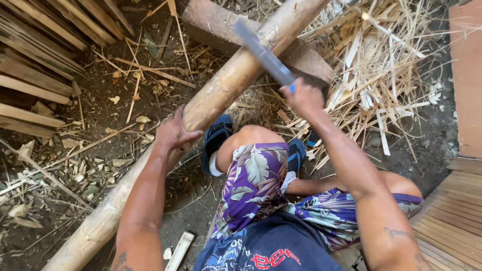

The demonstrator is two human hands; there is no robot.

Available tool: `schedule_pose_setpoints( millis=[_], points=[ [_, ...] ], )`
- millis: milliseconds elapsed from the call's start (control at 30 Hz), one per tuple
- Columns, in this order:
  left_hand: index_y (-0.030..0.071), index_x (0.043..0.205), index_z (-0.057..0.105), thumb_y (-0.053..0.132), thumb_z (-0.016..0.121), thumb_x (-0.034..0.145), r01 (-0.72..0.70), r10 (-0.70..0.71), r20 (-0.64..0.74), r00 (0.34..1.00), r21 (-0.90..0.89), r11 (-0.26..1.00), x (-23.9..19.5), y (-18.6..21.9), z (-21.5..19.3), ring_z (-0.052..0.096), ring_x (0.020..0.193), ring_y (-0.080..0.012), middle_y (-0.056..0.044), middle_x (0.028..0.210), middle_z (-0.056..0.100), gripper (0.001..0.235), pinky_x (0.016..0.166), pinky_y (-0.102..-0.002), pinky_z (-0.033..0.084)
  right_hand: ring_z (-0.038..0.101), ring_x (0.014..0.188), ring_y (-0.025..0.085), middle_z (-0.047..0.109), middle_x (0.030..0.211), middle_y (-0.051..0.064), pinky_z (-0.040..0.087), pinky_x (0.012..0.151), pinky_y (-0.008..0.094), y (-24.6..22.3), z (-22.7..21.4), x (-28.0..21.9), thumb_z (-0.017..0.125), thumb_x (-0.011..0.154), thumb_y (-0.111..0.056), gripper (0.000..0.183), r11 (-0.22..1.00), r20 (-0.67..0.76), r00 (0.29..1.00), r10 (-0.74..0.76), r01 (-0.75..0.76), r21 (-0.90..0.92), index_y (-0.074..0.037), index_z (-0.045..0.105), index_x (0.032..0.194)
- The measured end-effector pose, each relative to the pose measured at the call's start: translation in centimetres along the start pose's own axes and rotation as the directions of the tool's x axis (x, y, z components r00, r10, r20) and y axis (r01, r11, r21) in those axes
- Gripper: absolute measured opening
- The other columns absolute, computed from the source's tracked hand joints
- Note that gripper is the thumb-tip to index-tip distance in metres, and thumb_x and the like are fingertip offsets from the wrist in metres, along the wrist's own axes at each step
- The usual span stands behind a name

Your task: The person sits on the ground and uses a machete to shave the bark off a wooden log. The log is held steady by the left hand and a foot while the right hand repeatedly strikes the wood with the blade to remove the outer layer.

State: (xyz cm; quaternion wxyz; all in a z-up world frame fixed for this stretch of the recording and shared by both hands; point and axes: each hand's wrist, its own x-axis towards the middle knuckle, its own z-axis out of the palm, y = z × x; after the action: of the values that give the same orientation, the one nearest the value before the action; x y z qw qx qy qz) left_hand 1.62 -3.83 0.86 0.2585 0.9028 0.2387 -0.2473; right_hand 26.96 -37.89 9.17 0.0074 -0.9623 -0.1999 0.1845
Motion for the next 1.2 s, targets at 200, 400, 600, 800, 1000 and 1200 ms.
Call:
schedule_pose_setpoints(
  millis=[200, 400, 600, 800, 1000, 1200],
  points=[
    [0.012, 0.157, 0.032, 0.078, 0.080, 0.060, -0.222, 0.205, -0.201, 0.958, -0.063, 0.973, 0.9, -1.7, 1.3, 0.069, 0.108, -0.0421, -0.024, 0.132, 0.065, 0.127, 0.090, -0.051, 0.055, 0.072, 0.088, 0.045, 0.072, 0.092, 0.027, 0.058, 0.076, 0.057, 1.6, 0.7, 0.3, 0.049, 0.100, -0.064, 0.061, 0.991, 0.065, 0.992, -0.108, 0.112, -0.066, -0.005, 0.057, 0.111],
    [0.013, 0.163, 0.023, 0.081, 0.075, 0.057, -0.030, 0.030, 0.029, 0.999, -0.013, 0.999, 0.7, -0.7, -0.2, 0.071, 0.104, -0.0418, -0.025, 0.124, 0.068, 0.136, 0.093, -0.049, 0.057, 0.071, 0.089, 0.048, 0.072, 0.095, 0.028, 0.054, 0.082, 0.061, 2.0, 3.8, -1.5, 0.049, 0.101, -0.063, 0.061, 0.987, 0.117, 0.983, -0.143, 0.151, -0.061, -0.004, 0.057, 0.112],
    [0.011, 0.162, 0.026, 0.080, 0.075, 0.060, -0.079, 0.077, -0.047, 0.996, -0.051, 0.996, 0.2, -1.6, 0.0, 0.069, 0.109, -0.0436, -0.027, 0.127, 0.067, 0.133, 0.096, -0.051, 0.055, 0.070, 0.100, 0.048, 0.073, 0.103, 0.028, 0.055, 0.087, 0.057, 7.9, 4.2, 4.8, 0.046, 0.116, -0.051, 0.052, 0.957, -0.297, 0.935, 0.194, -0.114, 0.267, -0.004, 0.067, 0.108],
    [0.017, 0.159, 0.032, 0.068, 0.081, 0.058, -0.065, 0.069, 0.022, 0.997, -0.155, 0.986, 1.4, -1.3, -1.1, 0.064, 0.120, -0.0425, -0.024, 0.135, 0.064, 0.124, 0.104, -0.049, 0.050, 0.071, 0.082, 0.046, 0.071, 0.089, 0.027, 0.055, 0.072, 0.057, 4.3, 2.4, 2.1, 0.046, 0.108, -0.056, 0.057, 0.995, -0.137, 0.990, 0.023, -0.010, 0.095, -0.001, 0.056, 0.112],
    [0.011, 0.157, 0.035, 0.063, 0.085, 0.058, -0.088, 0.092, 0.008, 0.996, -0.207, 0.974, 1.8, -2.1, -1.3, 0.063, 0.124, -0.0405, -0.024, 0.136, 0.064, 0.122, 0.106, -0.047, 0.049, 0.072, 0.078, 0.043, 0.070, 0.082, 0.024, 0.057, 0.071, 0.055, 1.8, 1.8, 1.4, 0.052, 0.095, -0.066, 0.063, 0.983, -0.012, 0.986, -0.169, 0.168, -0.072, -0.004, 0.055, 0.100],
    [0.011, 0.157, 0.035, 0.061, 0.084, 0.058, -0.111, 0.112, -0.008, 0.994, -0.214, 0.970, 1.6, -2.2, -1.5, 0.062, 0.125, -0.0402, -0.024, 0.137, 0.062, 0.122, 0.106, -0.047, 0.048, 0.071, 0.072, 0.038, 0.073, 0.080, 0.022, 0.055, 0.073, 0.055, 1.6, 1.4, 0.9, 0.046, 0.104, -0.061, 0.056, 0.997, 0.072, 0.995, -0.068, 0.066, 0.034, -0.006, 0.056, 0.105]
  ],
)
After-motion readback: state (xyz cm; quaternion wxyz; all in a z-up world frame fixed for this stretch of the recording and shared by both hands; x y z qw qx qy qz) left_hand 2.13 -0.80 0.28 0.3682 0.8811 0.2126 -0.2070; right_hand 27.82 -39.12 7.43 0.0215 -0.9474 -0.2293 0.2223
